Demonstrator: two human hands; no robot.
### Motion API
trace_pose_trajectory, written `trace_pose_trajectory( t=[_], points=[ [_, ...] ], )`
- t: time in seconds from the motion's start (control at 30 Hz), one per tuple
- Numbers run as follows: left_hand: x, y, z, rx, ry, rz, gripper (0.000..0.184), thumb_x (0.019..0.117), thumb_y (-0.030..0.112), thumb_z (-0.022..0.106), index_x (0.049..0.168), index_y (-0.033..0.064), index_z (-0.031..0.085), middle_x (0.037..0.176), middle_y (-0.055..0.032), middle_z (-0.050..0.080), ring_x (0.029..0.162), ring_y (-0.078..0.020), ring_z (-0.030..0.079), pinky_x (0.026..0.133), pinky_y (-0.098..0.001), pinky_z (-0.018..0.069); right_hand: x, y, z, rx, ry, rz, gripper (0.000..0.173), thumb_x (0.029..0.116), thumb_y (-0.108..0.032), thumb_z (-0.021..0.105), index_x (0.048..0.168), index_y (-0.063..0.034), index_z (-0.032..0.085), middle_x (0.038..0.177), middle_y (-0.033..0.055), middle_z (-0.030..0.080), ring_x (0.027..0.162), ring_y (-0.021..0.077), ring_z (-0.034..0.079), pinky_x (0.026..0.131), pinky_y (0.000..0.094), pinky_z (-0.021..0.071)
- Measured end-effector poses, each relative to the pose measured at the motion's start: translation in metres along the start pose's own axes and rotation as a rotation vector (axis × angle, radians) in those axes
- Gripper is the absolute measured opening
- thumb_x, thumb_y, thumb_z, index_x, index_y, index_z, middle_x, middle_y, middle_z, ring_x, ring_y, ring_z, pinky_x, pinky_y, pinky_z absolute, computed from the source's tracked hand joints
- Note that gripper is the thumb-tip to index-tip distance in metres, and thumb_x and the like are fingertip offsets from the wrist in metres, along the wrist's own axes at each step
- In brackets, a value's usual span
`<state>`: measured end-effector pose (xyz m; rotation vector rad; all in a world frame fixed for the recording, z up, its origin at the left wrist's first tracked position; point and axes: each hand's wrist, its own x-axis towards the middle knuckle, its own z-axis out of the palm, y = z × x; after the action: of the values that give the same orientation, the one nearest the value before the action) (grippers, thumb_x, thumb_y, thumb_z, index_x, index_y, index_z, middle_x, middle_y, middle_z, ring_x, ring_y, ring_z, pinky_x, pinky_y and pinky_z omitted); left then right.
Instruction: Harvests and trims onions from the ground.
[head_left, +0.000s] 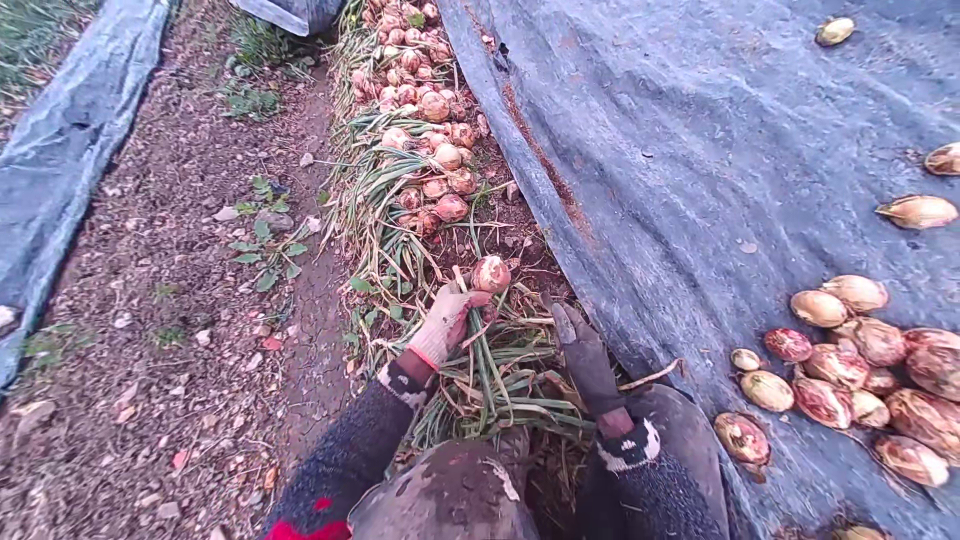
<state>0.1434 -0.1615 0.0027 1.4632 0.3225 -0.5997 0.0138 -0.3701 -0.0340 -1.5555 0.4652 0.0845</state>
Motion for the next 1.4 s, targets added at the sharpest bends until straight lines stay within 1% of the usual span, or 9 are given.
trace_pose_trajectory(
  t=[0.1, 0.23, 0.4, 0.53, 0.67, 0.77, 0.9, 1.17, 1.4],
  points=[
    [-0.013, 0.021, 0.034, 0.480, -0.021, 0.178, 0.035, 0.0864, 0.023, 0.080, 0.115, 0.0052, 0.072, 0.085, -0.0098, 0.075, 0.071, -0.0210, 0.072, 0.066, -0.0388, 0.0633, 0.003, 0.017, 0.009, 0.206, -0.225, 0.177, 0.070, 0.0997, -0.072, 0.034, 0.144, -0.0224, 0.057, 0.104, 0.0005, 0.068, 0.082, 0.0118, 0.063, 0.072, 0.0354, 0.0561],
    [-0.040, 0.000, 0.073, 1.308, -0.191, 0.372, 0.035, 0.0961, 0.051, 0.060, 0.116, 0.0246, 0.073, 0.108, 0.0042, 0.074, 0.100, -0.0133, 0.070, 0.087, -0.0468, 0.0574, 0.003, 0.000, 0.020, 0.892, -0.214, 0.560, 0.072, 0.1008, -0.072, 0.017, 0.093, -0.0136, 0.058, 0.059, 0.0025, 0.053, 0.044, 0.0127, 0.049, 0.039, 0.0291, 0.0453],
    [-0.020, -0.009, 0.091, 1.199, -0.363, 0.509, 0.028, 0.1023, 0.034, 0.056, 0.117, 0.0174, 0.073, 0.117, 0.0005, 0.072, 0.107, -0.0117, 0.068, 0.094, -0.0400, 0.0567, 0.011, 0.002, -0.006, 1.211, -0.186, 0.537, 0.076, 0.1009, -0.069, 0.009, 0.082, -0.0134, 0.058, 0.059, 0.0008, 0.053, 0.043, 0.0114, 0.050, 0.038, 0.0267, 0.0453],
    [0.051, 0.052, 0.101, 1.322, 0.035, 0.798, 0.025, 0.0979, 0.021, 0.058, 0.114, 0.0139, 0.075, 0.109, -0.0076, 0.072, 0.095, -0.0236, 0.071, 0.079, -0.0458, 0.0601, -0.004, -0.040, -0.072, 1.299, 0.098, -0.050, 0.078, 0.1024, -0.067, 0.011, 0.088, -0.0115, 0.063, 0.061, 0.0022, 0.060, 0.046, 0.0112, 0.058, 0.043, 0.0263, 0.0518],
    [0.101, 0.138, 0.009, 1.732, 0.360, 0.297, 0.043, 0.0889, 0.043, 0.071, 0.119, 0.0117, 0.071, 0.127, -0.0199, 0.065, 0.117, -0.0439, 0.062, 0.092, -0.0703, 0.0485, -0.029, -0.049, -0.188, 1.018, 0.642, -0.753, 0.085, 0.0993, -0.071, 0.005, 0.091, -0.0093, 0.064, 0.070, 0.0039, 0.065, 0.059, 0.0164, 0.064, 0.055, 0.0335, 0.0578],
    [0.124, 0.129, -0.042, 1.923, 0.313, 0.150, 0.074, 0.0695, 0.048, 0.086, 0.135, 0.0199, 0.065, 0.150, -0.0278, 0.047, 0.142, -0.0566, 0.034, 0.108, -0.0833, 0.0230, -0.019, -0.043, -0.159, 0.888, 0.768, -0.660, 0.074, 0.1053, -0.061, 0.007, 0.102, -0.0096, 0.060, 0.075, 0.0031, 0.065, 0.059, 0.0161, 0.065, 0.052, 0.0313, 0.0582],
    [0.197, 0.084, -0.078, 1.758, 0.306, 0.326, 0.074, 0.0822, 0.023, 0.076, 0.151, 0.0260, 0.050, 0.147, -0.0237, 0.052, 0.135, -0.0480, 0.048, 0.102, -0.0694, 0.0435, 0.027, -0.027, -0.080, 0.603, 0.468, -0.124, 0.048, 0.1098, -0.050, 0.028, 0.130, -0.0143, 0.055, 0.081, 0.0012, 0.066, 0.055, 0.0119, 0.061, 0.046, 0.0276, 0.0538],
    [0.248, 0.058, -0.060, 1.805, 0.522, 0.267, 0.103, 0.0625, 0.023, 0.087, 0.155, 0.0260, 0.043, 0.143, -0.0244, 0.052, 0.133, -0.0489, 0.046, 0.111, -0.0748, 0.0288, 0.049, 0.013, -0.013, -0.099, 0.105, 0.172, 0.051, 0.0943, -0.040, 0.070, 0.137, -0.0142, 0.062, 0.125, 0.0034, 0.069, 0.113, 0.0113, 0.066, 0.099, 0.0381, 0.0549],
    [0.146, 0.045, -0.070, 1.147, 0.063, 0.440, 0.112, 0.0548, 0.055, 0.092, 0.147, 0.0116, 0.046, 0.137, -0.0089, 0.062, 0.120, -0.0175, 0.063, 0.101, -0.0431, 0.0557, 0.052, 0.016, -0.001, -0.269, 0.102, 0.085, 0.062, 0.0987, -0.048, 0.061, 0.149, -0.0134, 0.053, 0.141, 0.0080, 0.062, 0.131, 0.0169, 0.058, 0.112, 0.0446, 0.0457]
  ],
)
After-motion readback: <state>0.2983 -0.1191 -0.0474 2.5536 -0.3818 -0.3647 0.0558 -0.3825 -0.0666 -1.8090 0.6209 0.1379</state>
